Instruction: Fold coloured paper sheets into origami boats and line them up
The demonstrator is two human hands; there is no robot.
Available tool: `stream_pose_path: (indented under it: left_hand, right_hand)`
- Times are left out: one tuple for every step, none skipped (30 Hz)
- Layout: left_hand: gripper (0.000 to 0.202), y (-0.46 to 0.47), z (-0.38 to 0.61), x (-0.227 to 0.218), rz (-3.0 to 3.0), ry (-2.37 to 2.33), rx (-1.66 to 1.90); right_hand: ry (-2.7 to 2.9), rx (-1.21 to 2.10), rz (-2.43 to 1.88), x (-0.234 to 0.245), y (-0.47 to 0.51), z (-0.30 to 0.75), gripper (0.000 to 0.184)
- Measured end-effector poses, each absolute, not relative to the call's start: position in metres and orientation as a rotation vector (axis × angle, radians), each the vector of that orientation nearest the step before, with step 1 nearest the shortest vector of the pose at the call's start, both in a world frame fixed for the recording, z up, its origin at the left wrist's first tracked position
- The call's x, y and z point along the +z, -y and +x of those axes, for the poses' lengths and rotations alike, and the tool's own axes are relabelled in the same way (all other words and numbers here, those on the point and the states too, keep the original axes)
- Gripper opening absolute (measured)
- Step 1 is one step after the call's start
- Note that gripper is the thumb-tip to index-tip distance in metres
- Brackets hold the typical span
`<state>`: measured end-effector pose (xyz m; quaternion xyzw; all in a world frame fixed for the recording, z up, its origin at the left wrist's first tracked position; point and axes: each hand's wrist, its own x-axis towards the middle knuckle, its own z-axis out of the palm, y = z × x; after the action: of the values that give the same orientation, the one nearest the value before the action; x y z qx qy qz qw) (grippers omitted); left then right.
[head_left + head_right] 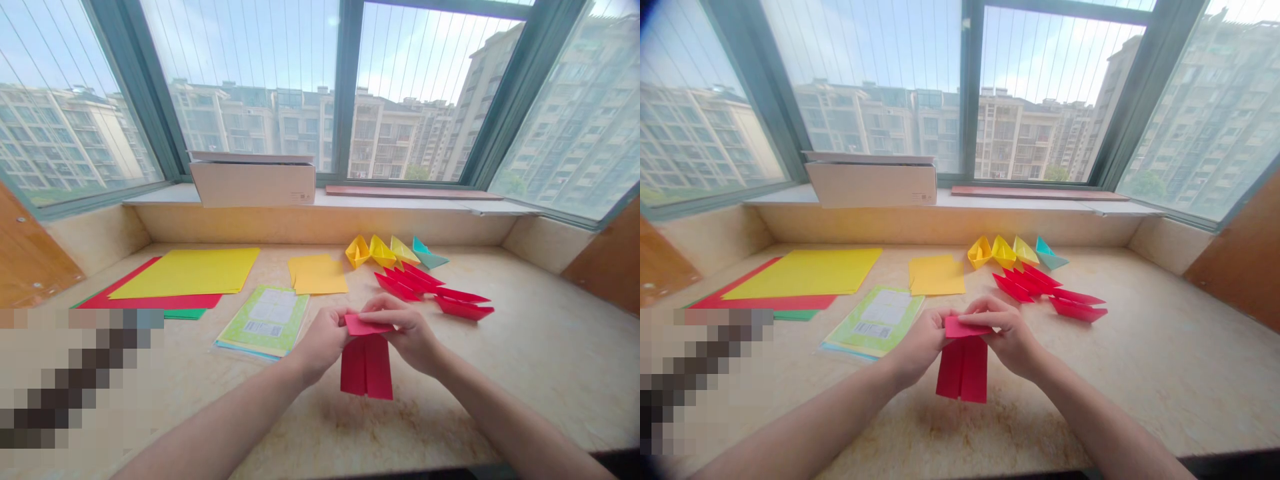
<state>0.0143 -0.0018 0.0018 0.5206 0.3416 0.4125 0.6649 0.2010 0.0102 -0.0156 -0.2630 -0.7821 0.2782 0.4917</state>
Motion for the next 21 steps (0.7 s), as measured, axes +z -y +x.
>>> stream_pose_path:
  left_hand:
    - [0.028, 0.002, 0.014, 0.002, 1.173, -0.738, 0.924]
    - [0.028, 0.002, 0.014, 0.002, 1.161, -0.707, 0.921]
    - [0.030, 0.002, 0.014, 0.002, 1.140, -0.678, 0.925]
    - [0.031, 0.002, 0.014, 0.002, 1.115, -0.650, 0.935]
    - [0.033, 0.003, 0.014, 0.001, 1.086, -0.621, 0.949]
    - [0.034, 0.003, 0.015, 0.001, 1.057, -0.592, 0.963]
    - [0.036, 0.004, 0.015, 0.001, 1.029, -0.563, 0.971]
    - [0.039, 0.004, 0.015, 0.001, 1.007, -0.538, 0.973]
    - [0.043, 0.004, 0.015, 0.001, 0.994, -0.523, 0.971]
    - [0.045, 0.005, 0.014, 0.001, 0.994, -0.521, 0.963]
    - [0.045, 0.005, 0.014, 0.001, 1.007, -0.532, 0.954]
    - [0.043, 0.005, 0.015, 0.001, 1.030, -0.549, 0.945]
    - [0.040, 0.004, 0.015, 0.001, 1.053, -0.569, 0.940]
    - [0.037, 0.004, 0.015, 0.001, 1.072, -0.587, 0.940]
    - [0.035, 0.004, 0.015, 0.001, 1.088, -0.599, 0.942]
    - [0.034, 0.003, 0.015, 0.001, 1.103, -0.605, 0.945]
    - [0.034, 0.003, 0.015, 0.001, 1.120, -0.611, 0.950]
    - [0.034, 0.002, 0.015, 0.002, 1.140, -0.616, 0.959]
    - [0.034, 0.002, 0.014, 0.003, 1.162, -0.623, 0.968]
    - [0.034, 0.001, 0.014, 0.004, 1.186, -0.629, 0.979]
    - [0.034, 0.001, 0.013, 0.005, 1.208, -0.637, 0.991]
  right_hand:
    - [1.902, 0.671, -0.657, -0.015, -0.010, 0.202, 0.023]
    - [1.903, 0.667, -0.675, -0.013, -0.009, 0.202, 0.024]
    - [1.901, 0.667, -0.690, -0.012, -0.009, 0.203, 0.026]
    - [1.896, 0.672, -0.699, -0.011, -0.009, 0.204, 0.027]
    - [1.888, 0.681, -0.703, -0.010, -0.009, 0.205, 0.029]
    - [1.878, 0.690, -0.706, -0.010, -0.010, 0.206, 0.030]
    - [1.868, 0.698, -0.711, -0.010, -0.010, 0.206, 0.030]
    - [1.860, 0.702, -0.717, -0.010, -0.011, 0.207, 0.031]
    - [1.858, 0.704, -0.724, -0.011, -0.011, 0.207, 0.031]
    - [1.859, 0.702, -0.727, -0.011, -0.011, 0.207, 0.031]
    - [1.868, 0.697, -0.727, -0.011, -0.011, 0.208, 0.032]
    - [1.884, 0.689, -0.721, -0.010, -0.010, 0.208, 0.033]
    - [1.907, 0.685, -0.710, -0.009, -0.010, 0.209, 0.033]
    - [1.934, 0.686, -0.695, -0.006, -0.009, 0.210, 0.034]
    - [1.963, 0.696, -0.676, -0.003, -0.007, 0.212, 0.035]
    - [1.995, 0.717, -0.654, 0.000, -0.006, 0.214, 0.035]
    - [2.026, 0.748, -0.631, 0.004, -0.005, 0.216, 0.036]
    - [2.053, 0.783, -0.611, 0.007, -0.004, 0.218, 0.038]
    - [2.074, 0.818, -0.598, 0.009, -0.003, 0.219, 0.040]
    - [2.084, 0.849, -0.593, 0.010, -0.003, 0.220, 0.042]
    - [2.074, 0.875, -0.601, 0.009, -0.003, 0.221, 0.043]
